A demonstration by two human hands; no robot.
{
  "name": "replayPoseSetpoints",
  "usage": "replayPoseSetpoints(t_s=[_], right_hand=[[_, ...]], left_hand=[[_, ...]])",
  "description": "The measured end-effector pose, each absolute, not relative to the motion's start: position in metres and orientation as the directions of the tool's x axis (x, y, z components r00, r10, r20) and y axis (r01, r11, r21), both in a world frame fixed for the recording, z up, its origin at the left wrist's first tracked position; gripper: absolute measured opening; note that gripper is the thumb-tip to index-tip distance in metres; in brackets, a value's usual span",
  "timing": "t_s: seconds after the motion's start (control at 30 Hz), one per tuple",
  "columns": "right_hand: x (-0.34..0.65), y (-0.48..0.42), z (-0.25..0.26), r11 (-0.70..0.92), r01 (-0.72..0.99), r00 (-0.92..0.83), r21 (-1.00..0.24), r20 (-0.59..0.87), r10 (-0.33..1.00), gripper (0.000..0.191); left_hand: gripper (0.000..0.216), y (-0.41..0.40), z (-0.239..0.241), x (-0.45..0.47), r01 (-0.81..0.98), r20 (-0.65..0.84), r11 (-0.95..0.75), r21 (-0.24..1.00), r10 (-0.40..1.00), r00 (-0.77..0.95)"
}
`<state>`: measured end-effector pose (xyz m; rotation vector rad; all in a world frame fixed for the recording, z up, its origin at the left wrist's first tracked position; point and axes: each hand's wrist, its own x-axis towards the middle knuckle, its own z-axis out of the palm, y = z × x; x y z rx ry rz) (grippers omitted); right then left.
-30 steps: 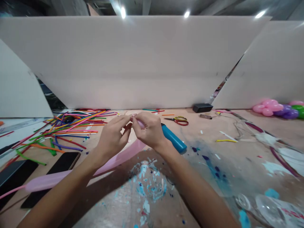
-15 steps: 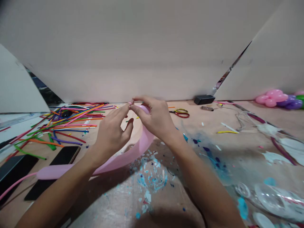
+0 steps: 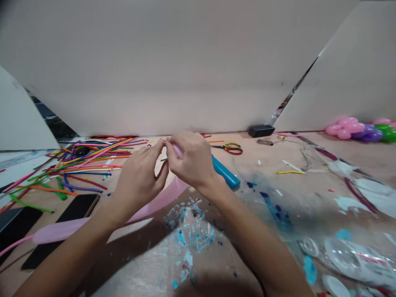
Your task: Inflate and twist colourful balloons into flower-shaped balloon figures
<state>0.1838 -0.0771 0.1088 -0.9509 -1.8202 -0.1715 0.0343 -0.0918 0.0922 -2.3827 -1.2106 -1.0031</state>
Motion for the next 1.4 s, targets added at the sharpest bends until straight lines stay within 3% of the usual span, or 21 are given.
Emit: replayPoseSetpoints(t_s=[0.13, 0.23, 0.5, 0.7, 0.83, 0.97, 1.2, 1.4], right_hand=[[0.18, -0.068, 0.1, 0.643, 0.537, -0.097, -0.547, 0.717, 0.69, 0.017], [0.177, -0.058, 0.089, 0.584, 0.442, -0.102, -0.681, 0.609, 0.787, 0.017], [0.19, -0.05, 0.061, 0.421, 0.262, -0.125, -0.868, 0.402, 0.907, 0.017], [0.194, -0.06, 0.068, 0.294, -0.027, -0.16, -0.955, 0.294, 0.942, 0.017], [0.188, -0.071, 0.082, 0.165, -0.206, -0.214, -0.965, 0.209, 0.954, 0.016], [0.184, -0.075, 0.083, 0.146, -0.212, -0.197, -0.966, 0.189, 0.962, 0.017], [0.192, -0.071, 0.08, 0.107, -0.186, -0.312, -0.977, 0.162, 0.936, 0.016], [0.204, -0.074, 0.09, 0.08, -0.036, -0.498, -0.996, 0.088, 0.863, 0.01]], left_hand=[[0.019, -0.079, 0.096, 0.024, 0.773, 0.709, -0.633, -0.053, 0.521, 0.476], [0.024, -0.072, 0.097, 0.021, 0.767, 0.679, -0.628, -0.128, 0.509, 0.53], [0.014, -0.067, 0.096, 0.016, 0.605, 0.507, -0.765, -0.221, 0.44, 0.742], [0.019, -0.058, 0.082, 0.02, 0.584, 0.747, -0.744, -0.323, 0.178, 0.64], [0.018, -0.058, 0.074, 0.023, 0.596, 0.872, -0.747, -0.295, 0.045, 0.488], [0.021, -0.06, 0.073, 0.024, 0.624, 0.889, -0.728, -0.284, 0.044, 0.455], [0.013, -0.063, 0.078, 0.029, 0.668, 0.867, -0.73, -0.144, 0.232, 0.44], [0.013, -0.07, 0.086, 0.025, 0.592, 0.852, -0.774, -0.226, 0.137, 0.505]])
